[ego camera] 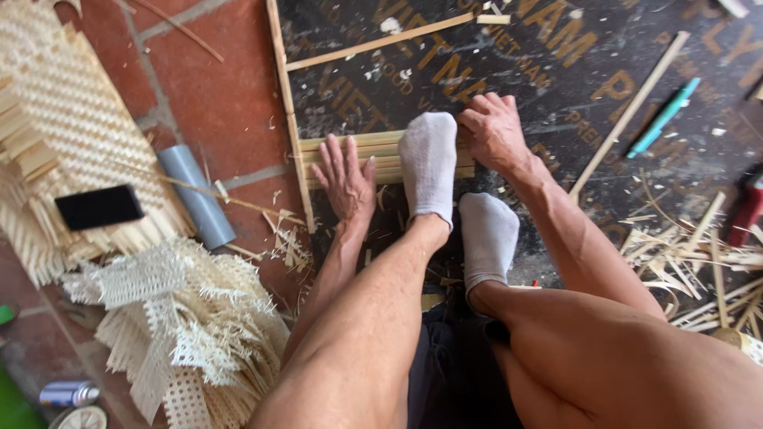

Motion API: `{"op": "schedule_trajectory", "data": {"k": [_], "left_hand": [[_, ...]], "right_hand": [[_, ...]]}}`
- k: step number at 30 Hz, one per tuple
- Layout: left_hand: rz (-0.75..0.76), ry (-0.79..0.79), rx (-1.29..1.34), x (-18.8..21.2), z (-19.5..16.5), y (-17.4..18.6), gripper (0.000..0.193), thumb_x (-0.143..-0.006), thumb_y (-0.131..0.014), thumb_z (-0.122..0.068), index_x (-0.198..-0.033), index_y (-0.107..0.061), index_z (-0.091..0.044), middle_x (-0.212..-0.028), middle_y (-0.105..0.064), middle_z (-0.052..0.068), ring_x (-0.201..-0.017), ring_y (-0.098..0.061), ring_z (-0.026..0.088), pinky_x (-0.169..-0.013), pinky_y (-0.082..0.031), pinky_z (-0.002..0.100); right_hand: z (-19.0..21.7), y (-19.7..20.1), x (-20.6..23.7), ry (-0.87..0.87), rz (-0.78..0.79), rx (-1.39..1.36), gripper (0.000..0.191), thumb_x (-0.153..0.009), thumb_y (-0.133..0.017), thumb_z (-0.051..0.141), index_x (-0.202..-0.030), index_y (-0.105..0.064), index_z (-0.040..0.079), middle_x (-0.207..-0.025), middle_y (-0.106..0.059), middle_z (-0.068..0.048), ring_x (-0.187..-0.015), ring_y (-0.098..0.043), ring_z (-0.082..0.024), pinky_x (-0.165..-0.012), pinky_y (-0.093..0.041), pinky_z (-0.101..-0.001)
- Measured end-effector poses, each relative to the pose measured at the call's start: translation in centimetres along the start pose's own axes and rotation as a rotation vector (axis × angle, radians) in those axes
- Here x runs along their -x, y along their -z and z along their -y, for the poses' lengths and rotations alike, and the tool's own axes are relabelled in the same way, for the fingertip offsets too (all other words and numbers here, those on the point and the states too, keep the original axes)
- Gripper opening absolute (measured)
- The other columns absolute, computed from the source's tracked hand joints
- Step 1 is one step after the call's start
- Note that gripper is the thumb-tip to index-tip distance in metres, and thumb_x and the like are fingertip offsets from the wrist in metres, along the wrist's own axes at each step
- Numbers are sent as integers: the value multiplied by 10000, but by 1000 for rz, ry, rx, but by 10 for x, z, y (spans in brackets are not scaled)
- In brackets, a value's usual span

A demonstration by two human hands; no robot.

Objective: The person sits on the floor and weaves thin bamboo strips into a wooden frame, holding the frame steady with one foot while threading and pressing strips into place by hand. They gather and align bundles of strips, insert them into the frame, and press the woven rows flat.

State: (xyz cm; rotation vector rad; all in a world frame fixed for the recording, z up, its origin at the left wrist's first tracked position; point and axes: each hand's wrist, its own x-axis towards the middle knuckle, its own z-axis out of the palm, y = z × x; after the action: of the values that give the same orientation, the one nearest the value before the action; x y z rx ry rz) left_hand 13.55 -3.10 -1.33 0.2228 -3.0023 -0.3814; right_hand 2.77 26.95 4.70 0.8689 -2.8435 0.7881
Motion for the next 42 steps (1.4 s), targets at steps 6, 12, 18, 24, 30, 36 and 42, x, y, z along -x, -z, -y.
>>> {"op": "schedule_trajectory", "data": {"k": [6, 12, 18, 24, 30, 36, 42], "left_hand": [[39, 1, 13, 7, -4, 8, 655, -1028, -603, -404, -1583, -422, -107, -1685, -248, 214, -1569, -181, 411, -1244, -61, 654], [23, -24, 17, -1, -11, 18, 650, -1040, -604, -400, -1580, -435, -79, -1687, -253, 219, -1570, -197, 427, -1246, -57, 658], [56, 41, 20, -6, -19, 23, 606, -1007, -587, -324, -1538, -457, -63, -1669, -262, 214, -1554, -202, 422, -1237, -76, 648], [11, -34, 30, -25, -31, 3, 574, -1013, -528, -165, -1526, -435, 77, -1674, -279, 271, -1583, -241, 408, -1283, -100, 613], [-38, -83, 120, -34, -24, -9, 653, -1029, -605, -309, -1530, -405, 60, -1650, -315, 256, -1566, -258, 389, -1284, -137, 588], [-56, -89, 123, -40, -14, -12, 720, -1021, -614, -360, -1558, -360, 49, -1676, -257, 244, -1585, -230, 385, -1306, -145, 582], [-50, -70, 136, -40, -12, -15, 747, -1009, -600, -384, -1561, -335, 45, -1672, -219, 265, -1580, -205, 410, -1305, -139, 584]], "right_hand": [[2, 26, -14, 84, 58, -68, 98, -827, -772, 133, -908, -718, 126, -884, -632, -32, -884, -602, -239, -766, -463, -409], [-105, 137, -47, -153, 25, 783, 96, -864, -653, 90, -774, -664, 121, -734, -639, -52, -673, -637, -186, -563, -539, -323], [-181, 204, -30, -539, 566, 879, 205, -965, -559, 11, -776, -631, 42, -660, -655, -134, -538, -674, -160, -423, -549, -333], [-201, 194, -21, -426, 502, 922, 163, -942, -677, 137, -840, -750, 34, -727, -725, -151, -699, -714, -269, -611, -556, -420], [-195, 155, 1, -263, 92, 209, 70, -999, -696, 88, -995, -766, 81, -830, -712, -109, -811, -698, -253, -724, -554, -391], [-125, 64, -25, 15, 256, -56, 174, -1053, -719, 32, -1182, -779, 131, -936, -704, -45, -887, -680, -200, -784, -560, -335], [-89, 17, -71, 118, 351, 31, 234, -984, -726, 57, -1187, -780, 161, -967, -725, -24, -958, -694, -206, -888, -593, -324]]}}
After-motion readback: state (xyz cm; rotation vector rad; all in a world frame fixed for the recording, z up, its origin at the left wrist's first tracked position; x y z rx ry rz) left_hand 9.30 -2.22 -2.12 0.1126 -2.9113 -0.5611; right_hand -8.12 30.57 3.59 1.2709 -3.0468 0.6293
